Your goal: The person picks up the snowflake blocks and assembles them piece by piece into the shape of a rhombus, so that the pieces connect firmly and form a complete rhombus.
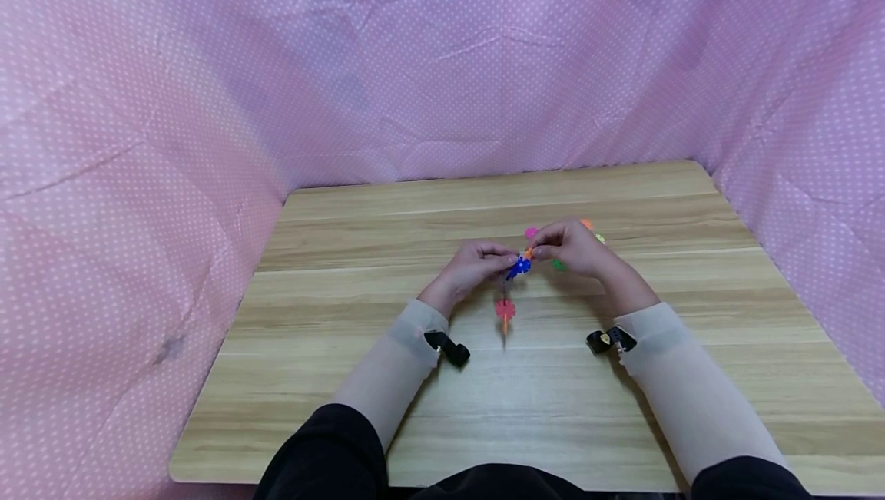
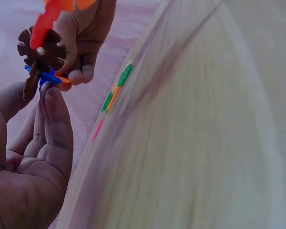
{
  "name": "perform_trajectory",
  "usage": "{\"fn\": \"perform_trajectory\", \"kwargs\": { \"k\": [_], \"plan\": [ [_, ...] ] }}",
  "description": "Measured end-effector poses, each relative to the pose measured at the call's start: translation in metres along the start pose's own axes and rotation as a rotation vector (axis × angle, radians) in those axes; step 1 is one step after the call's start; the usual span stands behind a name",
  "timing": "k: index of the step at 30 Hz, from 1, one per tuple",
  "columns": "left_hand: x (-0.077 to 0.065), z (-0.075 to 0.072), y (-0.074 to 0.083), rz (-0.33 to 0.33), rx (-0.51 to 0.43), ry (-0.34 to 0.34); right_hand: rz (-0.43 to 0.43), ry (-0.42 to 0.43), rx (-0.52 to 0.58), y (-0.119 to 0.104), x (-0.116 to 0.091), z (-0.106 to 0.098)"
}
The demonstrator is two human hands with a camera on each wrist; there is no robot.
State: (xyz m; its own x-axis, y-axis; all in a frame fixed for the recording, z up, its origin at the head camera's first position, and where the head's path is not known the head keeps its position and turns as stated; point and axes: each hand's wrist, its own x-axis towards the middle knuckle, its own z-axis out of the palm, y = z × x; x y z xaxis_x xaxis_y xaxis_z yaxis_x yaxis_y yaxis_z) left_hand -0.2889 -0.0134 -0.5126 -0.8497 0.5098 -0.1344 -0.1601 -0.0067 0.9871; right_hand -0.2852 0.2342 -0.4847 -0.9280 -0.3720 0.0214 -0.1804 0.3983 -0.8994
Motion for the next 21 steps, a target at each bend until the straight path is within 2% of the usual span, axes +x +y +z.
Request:
{"fn": "perform_trajectory", "kwargs": {
  "k": [5, 13, 17, 21],
  "plan": [
    [0.000, 0.000, 0.001, -0.005, 0.009, 0.004, -0.011, -0.024, -0.065, -0.003, -0.001, -0.001],
    [-0.001, -0.002, 0.001, -0.024, 0.030, 0.019, 0.074, -0.010, -0.343, 0.004, -0.006, -0.022],
    [-0.001, -0.003, 0.001, -0.031, 0.024, 0.016, 0.116, -0.042, -0.425, 0.009, -0.010, -0.030],
    [0.000, -0.005, 0.001, -0.032, 0.032, 0.011, 0.158, -0.064, -0.459, 0.011, -0.011, -0.032]
  ]
}}
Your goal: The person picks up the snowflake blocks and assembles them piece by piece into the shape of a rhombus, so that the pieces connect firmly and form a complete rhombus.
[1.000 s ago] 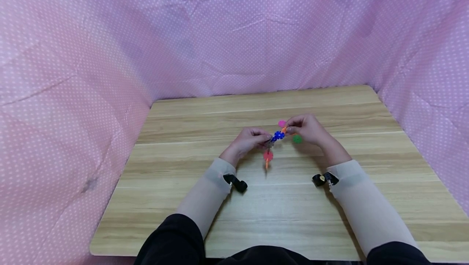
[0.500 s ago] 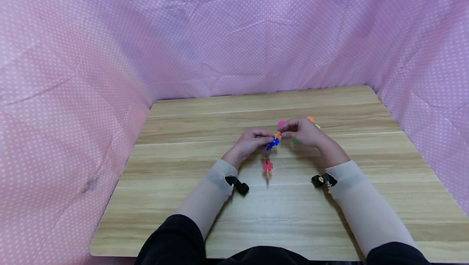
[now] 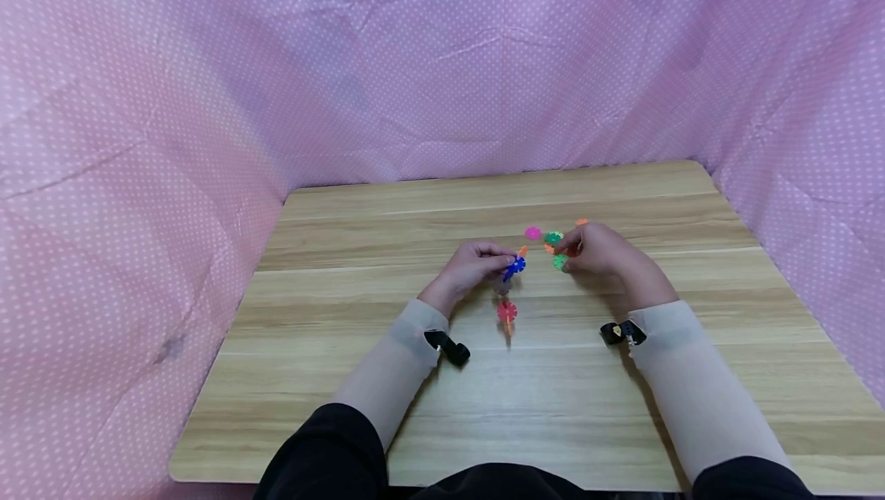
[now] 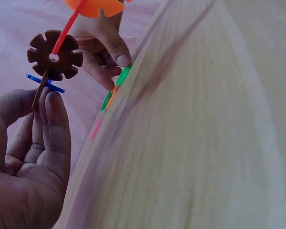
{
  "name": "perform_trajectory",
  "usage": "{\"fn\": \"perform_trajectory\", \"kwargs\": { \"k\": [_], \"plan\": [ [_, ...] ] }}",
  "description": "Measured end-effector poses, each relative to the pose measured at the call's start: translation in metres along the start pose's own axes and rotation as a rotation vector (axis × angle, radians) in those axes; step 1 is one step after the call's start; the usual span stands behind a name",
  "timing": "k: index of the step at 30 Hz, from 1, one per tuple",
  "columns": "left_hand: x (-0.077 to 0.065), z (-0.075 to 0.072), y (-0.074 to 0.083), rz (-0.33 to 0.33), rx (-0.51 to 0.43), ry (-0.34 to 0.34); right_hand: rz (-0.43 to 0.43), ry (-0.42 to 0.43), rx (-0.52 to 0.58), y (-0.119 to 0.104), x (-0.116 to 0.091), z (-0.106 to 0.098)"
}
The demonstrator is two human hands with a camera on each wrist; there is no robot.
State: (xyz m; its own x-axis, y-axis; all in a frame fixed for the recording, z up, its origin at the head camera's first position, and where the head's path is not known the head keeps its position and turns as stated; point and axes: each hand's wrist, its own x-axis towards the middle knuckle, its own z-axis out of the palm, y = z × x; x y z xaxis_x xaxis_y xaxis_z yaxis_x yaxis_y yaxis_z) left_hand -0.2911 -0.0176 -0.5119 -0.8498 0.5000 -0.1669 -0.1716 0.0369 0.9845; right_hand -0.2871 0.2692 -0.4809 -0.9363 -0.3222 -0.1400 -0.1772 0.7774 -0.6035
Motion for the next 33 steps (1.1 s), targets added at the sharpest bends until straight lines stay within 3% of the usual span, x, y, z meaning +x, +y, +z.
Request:
{"fn": "perform_trajectory", "kwargs": {
  "k": [7, 17, 24, 28, 33],
  "plan": [
    [0.000, 0.000, 0.000, 0.005, 0.001, -0.004, 0.020, -0.007, 0.005, 0.003, 0.001, 0.002],
    [-0.001, 0.002, -0.001, 0.016, -0.003, 0.003, -0.043, 0.002, 0.051, 0.006, 0.006, 0.004],
    [-0.002, 0.004, 0.000, 0.015, -0.009, 0.013, -0.015, 0.013, 0.250, -0.001, 0.004, 0.003],
    [-0.001, 0.005, -0.001, 0.026, -0.017, 0.013, -0.023, 0.057, 0.312, -0.005, 0.004, 0.003],
    [-0.001, 0.006, -0.002, 0.036, -0.011, 0.002, -0.032, 0.052, 0.389, -0.006, 0.006, 0.004]
  ]
}}
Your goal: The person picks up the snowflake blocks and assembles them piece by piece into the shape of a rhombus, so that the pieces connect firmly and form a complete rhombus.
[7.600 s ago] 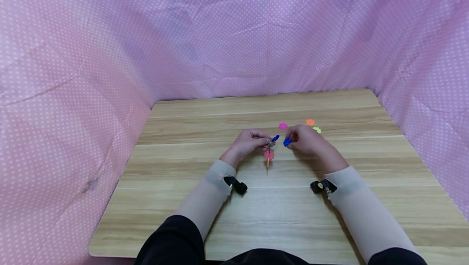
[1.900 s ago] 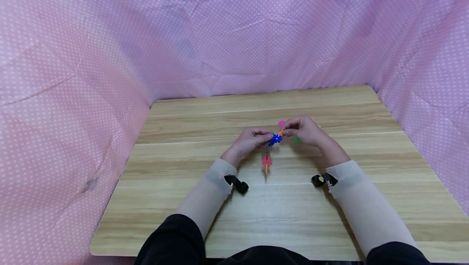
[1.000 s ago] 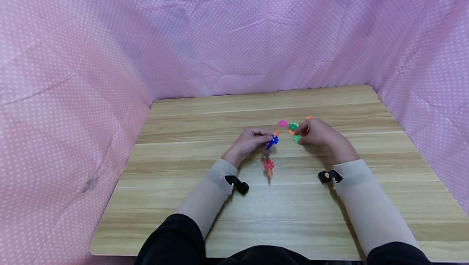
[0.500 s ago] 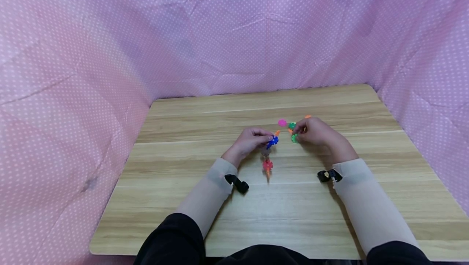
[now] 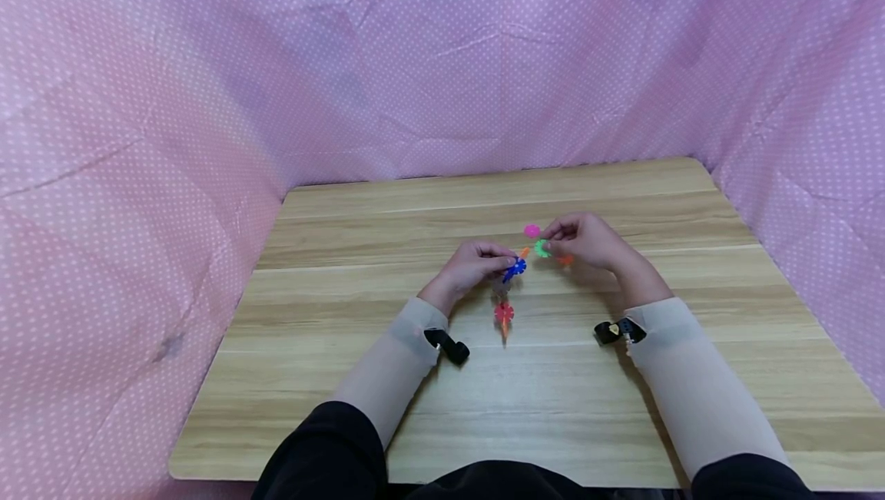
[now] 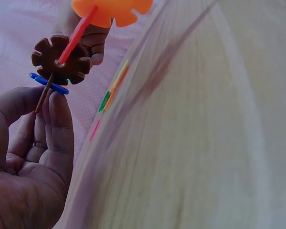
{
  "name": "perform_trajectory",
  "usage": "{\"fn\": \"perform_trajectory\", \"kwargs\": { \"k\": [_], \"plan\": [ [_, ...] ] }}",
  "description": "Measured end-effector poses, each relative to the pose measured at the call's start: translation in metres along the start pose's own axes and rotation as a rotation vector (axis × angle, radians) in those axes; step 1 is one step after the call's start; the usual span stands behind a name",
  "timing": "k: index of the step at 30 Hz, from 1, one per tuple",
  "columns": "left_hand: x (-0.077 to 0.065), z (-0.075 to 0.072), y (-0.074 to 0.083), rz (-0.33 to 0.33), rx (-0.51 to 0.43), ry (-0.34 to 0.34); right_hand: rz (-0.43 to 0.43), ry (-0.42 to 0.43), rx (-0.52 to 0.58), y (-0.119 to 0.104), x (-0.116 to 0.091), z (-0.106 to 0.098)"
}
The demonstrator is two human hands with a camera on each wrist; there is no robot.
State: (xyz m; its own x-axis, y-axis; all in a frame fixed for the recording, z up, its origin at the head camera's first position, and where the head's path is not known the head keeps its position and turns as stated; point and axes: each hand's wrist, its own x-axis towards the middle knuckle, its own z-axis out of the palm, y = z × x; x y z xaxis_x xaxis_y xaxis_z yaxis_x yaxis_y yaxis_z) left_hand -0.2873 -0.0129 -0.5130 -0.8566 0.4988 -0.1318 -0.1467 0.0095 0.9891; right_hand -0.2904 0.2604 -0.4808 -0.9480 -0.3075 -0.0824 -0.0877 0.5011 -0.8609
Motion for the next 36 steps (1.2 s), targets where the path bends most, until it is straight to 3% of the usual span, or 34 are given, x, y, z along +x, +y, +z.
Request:
{"fn": "perform_trajectory", "kwargs": {
  "k": [9, 17, 36],
  "plan": [
    [0.001, 0.000, -0.002, -0.005, 0.018, -0.039, 0.010, -0.022, 0.116, -0.006, -0.001, 0.004],
    [0.001, 0.000, -0.003, -0.012, 0.051, -0.048, -0.030, -0.019, 0.102, -0.007, 0.000, 0.009],
    [-0.001, 0.002, 0.001, -0.053, 0.076, 0.002, 0.024, -0.035, 0.134, -0.009, 0.001, 0.014]
  ]
}}
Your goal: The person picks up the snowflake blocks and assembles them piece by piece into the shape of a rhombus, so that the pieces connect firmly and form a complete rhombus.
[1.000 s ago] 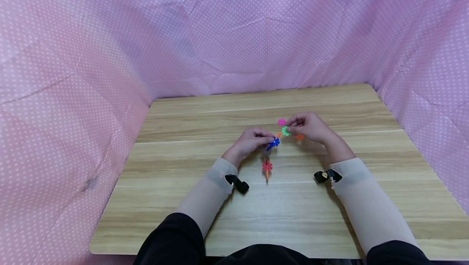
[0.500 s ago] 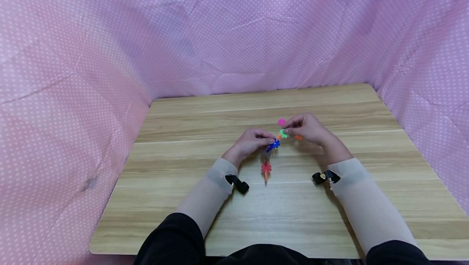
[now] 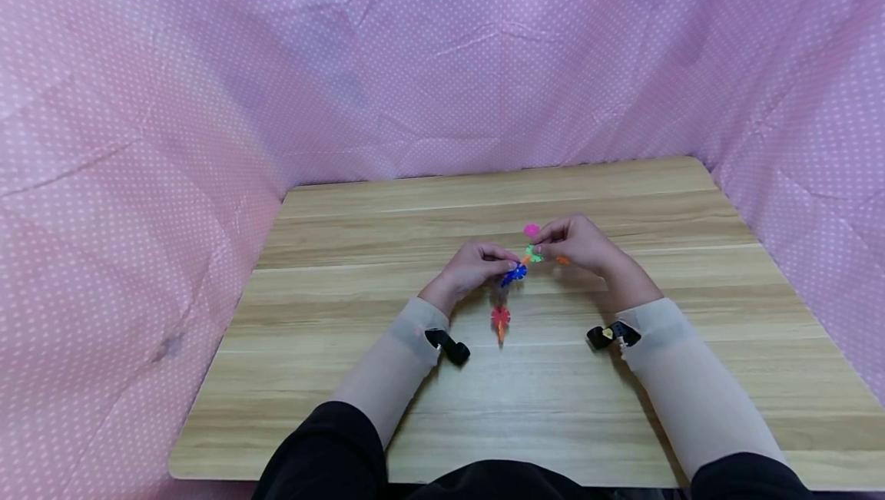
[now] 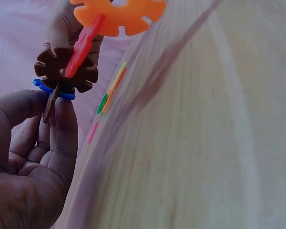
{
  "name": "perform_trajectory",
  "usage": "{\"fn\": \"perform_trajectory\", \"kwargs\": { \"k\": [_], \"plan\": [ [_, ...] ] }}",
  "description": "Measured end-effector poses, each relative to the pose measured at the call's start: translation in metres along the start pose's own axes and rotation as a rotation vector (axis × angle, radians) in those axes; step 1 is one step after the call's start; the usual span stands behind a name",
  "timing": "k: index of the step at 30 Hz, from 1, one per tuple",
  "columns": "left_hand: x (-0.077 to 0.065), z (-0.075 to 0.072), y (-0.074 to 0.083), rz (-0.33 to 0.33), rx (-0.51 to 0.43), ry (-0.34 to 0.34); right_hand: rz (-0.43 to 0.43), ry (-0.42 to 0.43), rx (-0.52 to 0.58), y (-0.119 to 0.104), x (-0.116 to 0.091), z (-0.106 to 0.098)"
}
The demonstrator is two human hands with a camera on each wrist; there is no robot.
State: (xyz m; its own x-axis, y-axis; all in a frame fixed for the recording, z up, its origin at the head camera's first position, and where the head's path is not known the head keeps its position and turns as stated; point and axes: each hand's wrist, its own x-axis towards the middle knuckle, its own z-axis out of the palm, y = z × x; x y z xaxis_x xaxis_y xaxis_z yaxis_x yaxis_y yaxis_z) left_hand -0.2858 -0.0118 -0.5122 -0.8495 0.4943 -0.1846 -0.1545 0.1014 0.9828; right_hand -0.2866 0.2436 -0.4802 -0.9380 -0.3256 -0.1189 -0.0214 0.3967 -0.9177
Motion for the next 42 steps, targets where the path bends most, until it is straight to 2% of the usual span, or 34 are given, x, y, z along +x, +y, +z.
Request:
{"fn": "perform_trajectory", "kwargs": {
  "k": [7, 14, 23, 28, 34, 42],
  "plan": [
    [0.000, -0.001, 0.001, -0.015, -0.019, 0.006, -0.018, -0.024, 0.018, 0.002, -0.001, 0.000],
    [0.003, 0.000, 0.000, -0.015, -0.092, 0.034, -0.033, -0.067, 0.128, 0.003, 0.003, 0.004],
    [0.004, 0.003, -0.001, 0.019, -0.184, 0.014, 0.009, -0.026, 0.260, 0.001, 0.004, 0.007],
    [0.005, 0.003, -0.002, 0.033, -0.194, 0.017, -0.011, -0.064, 0.263, 0.000, 0.005, 0.010],
    [0.006, 0.005, -0.003, 0.065, -0.273, 0.026, -0.020, -0.097, 0.235, 0.001, 0.005, 0.017],
    [0.005, 0.004, -0.003, 0.091, -0.264, 0.024, -0.023, -0.120, 0.205, -0.003, 0.002, 0.020]
  ]
}}
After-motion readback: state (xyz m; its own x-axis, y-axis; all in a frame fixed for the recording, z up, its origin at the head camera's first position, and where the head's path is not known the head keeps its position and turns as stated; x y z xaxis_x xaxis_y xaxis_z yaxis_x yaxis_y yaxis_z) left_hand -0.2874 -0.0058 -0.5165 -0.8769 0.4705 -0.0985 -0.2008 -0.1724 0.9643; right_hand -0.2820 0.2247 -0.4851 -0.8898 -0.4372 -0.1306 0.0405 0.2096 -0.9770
